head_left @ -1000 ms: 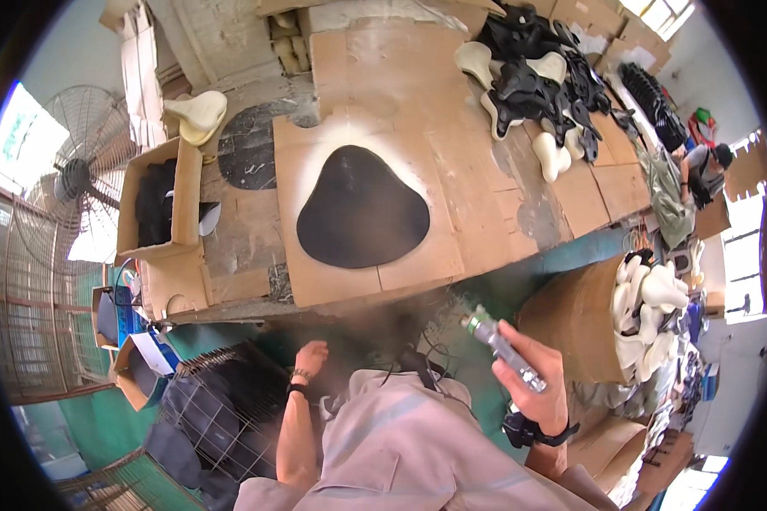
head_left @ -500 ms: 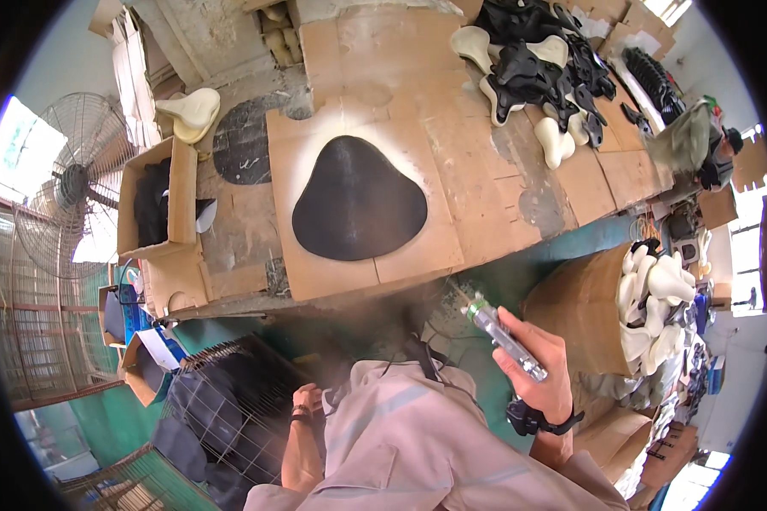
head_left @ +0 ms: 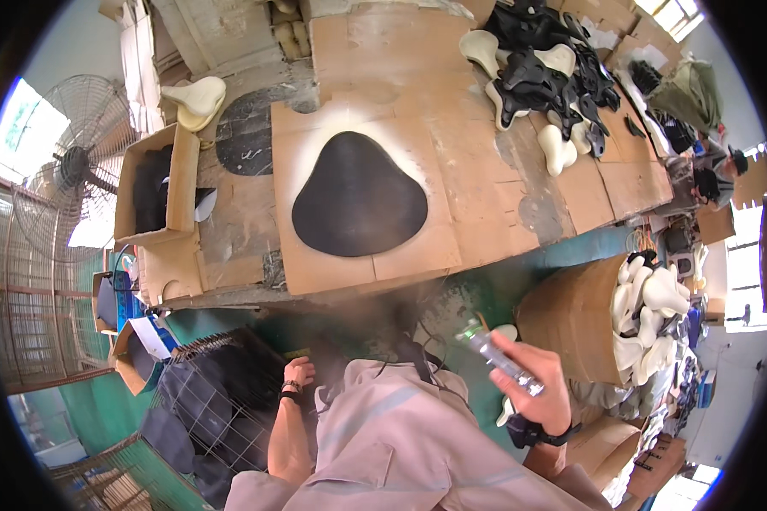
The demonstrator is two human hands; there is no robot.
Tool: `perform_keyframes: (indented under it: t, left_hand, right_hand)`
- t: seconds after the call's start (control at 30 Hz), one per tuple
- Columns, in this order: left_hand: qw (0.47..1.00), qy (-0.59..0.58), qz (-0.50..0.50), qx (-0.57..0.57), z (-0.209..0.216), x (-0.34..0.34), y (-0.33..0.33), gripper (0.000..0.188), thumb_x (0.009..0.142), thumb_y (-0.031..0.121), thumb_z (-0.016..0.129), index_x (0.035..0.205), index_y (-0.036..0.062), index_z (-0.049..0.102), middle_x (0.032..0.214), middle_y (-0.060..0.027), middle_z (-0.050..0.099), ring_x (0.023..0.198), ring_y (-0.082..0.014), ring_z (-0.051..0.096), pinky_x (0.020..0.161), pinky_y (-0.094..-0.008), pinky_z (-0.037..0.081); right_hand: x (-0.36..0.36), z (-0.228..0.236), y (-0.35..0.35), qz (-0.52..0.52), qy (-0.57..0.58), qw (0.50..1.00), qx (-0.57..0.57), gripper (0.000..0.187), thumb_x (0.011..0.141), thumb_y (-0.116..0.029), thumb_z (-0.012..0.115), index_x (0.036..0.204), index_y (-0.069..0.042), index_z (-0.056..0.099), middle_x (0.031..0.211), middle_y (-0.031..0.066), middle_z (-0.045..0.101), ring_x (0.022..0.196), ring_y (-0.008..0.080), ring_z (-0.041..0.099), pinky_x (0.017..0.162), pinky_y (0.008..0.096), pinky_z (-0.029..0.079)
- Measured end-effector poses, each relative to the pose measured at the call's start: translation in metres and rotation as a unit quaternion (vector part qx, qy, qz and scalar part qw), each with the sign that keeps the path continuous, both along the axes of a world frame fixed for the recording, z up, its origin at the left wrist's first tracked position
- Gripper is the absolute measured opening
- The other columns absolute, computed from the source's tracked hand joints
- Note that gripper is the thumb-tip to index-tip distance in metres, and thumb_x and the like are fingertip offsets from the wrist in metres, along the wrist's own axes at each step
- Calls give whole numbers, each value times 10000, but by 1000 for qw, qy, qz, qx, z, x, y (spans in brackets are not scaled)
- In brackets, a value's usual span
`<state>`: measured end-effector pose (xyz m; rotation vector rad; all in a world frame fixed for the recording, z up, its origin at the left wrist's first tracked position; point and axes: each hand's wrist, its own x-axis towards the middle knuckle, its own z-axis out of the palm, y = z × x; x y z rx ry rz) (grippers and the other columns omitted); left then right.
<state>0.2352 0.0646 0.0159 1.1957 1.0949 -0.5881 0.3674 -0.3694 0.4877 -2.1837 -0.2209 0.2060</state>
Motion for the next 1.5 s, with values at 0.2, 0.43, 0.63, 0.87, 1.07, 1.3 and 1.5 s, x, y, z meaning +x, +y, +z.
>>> perform_keyframes:
  t: [0.2,0.43,0.63,0.87,1.07,1.3,1.5]
  left_hand:
    - [998,24,-42,49,13,6,-4,379,882,57,529,1255,16,580,1067,-195,683,942,-335,680,744,-484,582]
    - [1000,-22,-8,-9,-11,-25,1,350,848,44,542,1186,32,630,937,-155,719,793,-277,714,648,-387,583]
    - [963,-182,-188,69,-43,-50,12,316,870,20,561,1179,24,626,930,-163,715,783,-278,715,636,-403,577]
    - [1000,-9,11,-16,-31,-14,6,316,898,42,485,1188,3,603,930,-195,696,743,-318,690,633,-434,574]
    - [1000,-20,-9,19,-6,19,3,343,874,27,498,1205,1,587,972,-193,679,777,-311,686,620,-430,574]
    - [999,19,-37,20,-17,15,4,352,864,18,540,1211,3,597,990,-176,701,777,-300,701,640,-425,589]
    - [987,-62,-149,-7,-29,1,-2,339,878,54,534,1205,-9,599,978,-201,710,795,-298,708,666,-402,584]
  right_hand:
    - [20,-8,45,-13,-42,998,54,516,747,8,720,1250,32,606,925,188,681,755,262,655,714,296,498]
    - [37,-19,43,-76,-126,989,32,504,788,44,692,1280,10,589,921,180,682,747,287,668,673,322,520]
    - [27,-20,22,-97,-95,991,-17,498,764,34,708,1250,18,603,890,183,679,736,305,663,655,330,515]
    - [24,-3,27,-86,-101,991,-12,537,744,57,710,1266,-2,601,883,178,669,714,324,641,647,326,506]
    - [21,7,27,-56,-82,995,1,560,731,71,714,1274,1,597,903,181,668,724,318,648,663,319,511]
    - [10,12,23,-67,-40,997,4,543,719,49,718,1251,17,610,881,169,660,737,275,646,689,305,501]
    - [1,13,10,-4,-32,999,-36,629,667,83,685,1282,-17,597,912,182,670,744,344,651,670,339,511]
